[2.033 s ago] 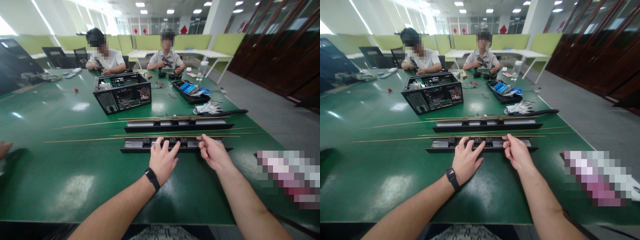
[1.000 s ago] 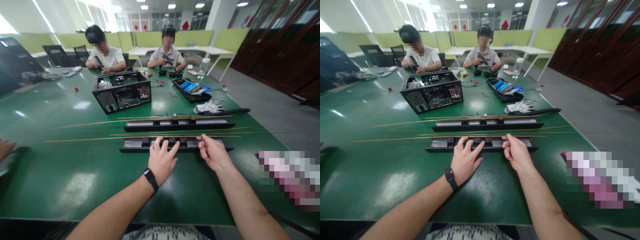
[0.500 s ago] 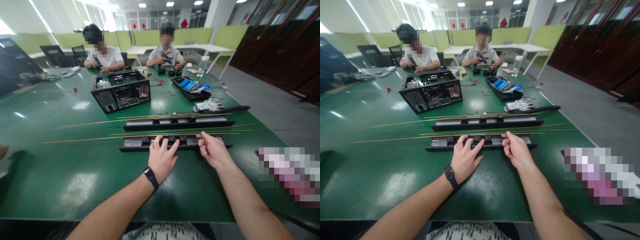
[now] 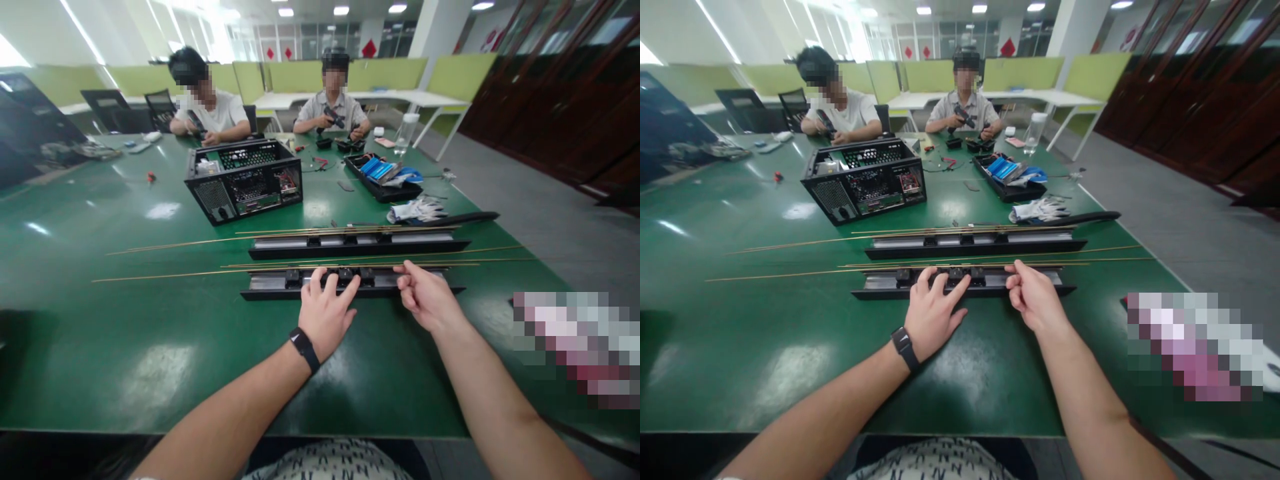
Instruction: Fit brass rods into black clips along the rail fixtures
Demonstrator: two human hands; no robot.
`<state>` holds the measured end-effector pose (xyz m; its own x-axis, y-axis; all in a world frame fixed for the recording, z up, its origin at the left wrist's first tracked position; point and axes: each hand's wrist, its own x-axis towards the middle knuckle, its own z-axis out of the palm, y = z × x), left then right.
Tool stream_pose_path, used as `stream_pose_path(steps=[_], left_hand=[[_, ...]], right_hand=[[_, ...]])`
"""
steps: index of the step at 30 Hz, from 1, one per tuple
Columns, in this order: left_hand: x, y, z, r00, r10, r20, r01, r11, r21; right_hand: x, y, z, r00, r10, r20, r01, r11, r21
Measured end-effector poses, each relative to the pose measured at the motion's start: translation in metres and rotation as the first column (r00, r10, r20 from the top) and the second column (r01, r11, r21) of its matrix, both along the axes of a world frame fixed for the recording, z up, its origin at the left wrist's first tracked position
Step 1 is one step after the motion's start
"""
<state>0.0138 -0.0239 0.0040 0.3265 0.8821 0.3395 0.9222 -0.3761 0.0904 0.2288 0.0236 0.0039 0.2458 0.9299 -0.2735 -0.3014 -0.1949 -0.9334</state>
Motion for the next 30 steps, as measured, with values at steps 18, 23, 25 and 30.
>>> stream_pose_path(steps=[18, 23, 25, 30], left_hand=[[-0.0002, 0.0016, 0.0005, 1.0, -0.002, 0.02, 0.002, 1.0, -0.006], [0.0002, 0.0018, 0.0006, 1.0, -0.006, 0.021, 0.006, 1.0, -0.003], [0.0002, 0.0021, 0.0004, 1.0, -0.009, 0.025, 0.009, 1.0, -0.009], [-0.0007, 0.0023, 0.0004, 1.0, -0.01, 0.025, 0.011, 1.0, -0.014]], right_hand=[[0.0004, 0.0003, -0.0022, 1.0, -0.007, -0.008, 0.007, 1.0, -0.003], [-0.0004, 0.0, -0.0009, 1.0, -0.005, -0.013, 0.005, 1.0, -0.01], [-0.0003, -0.0005, 0.0, 1.0, -0.008, -0.015, 0.008, 1.0, -0.012], [0.0003, -0.0005, 0.0002, 1.0, -0.007, -0.012, 0.007, 1.0, -0.02]])
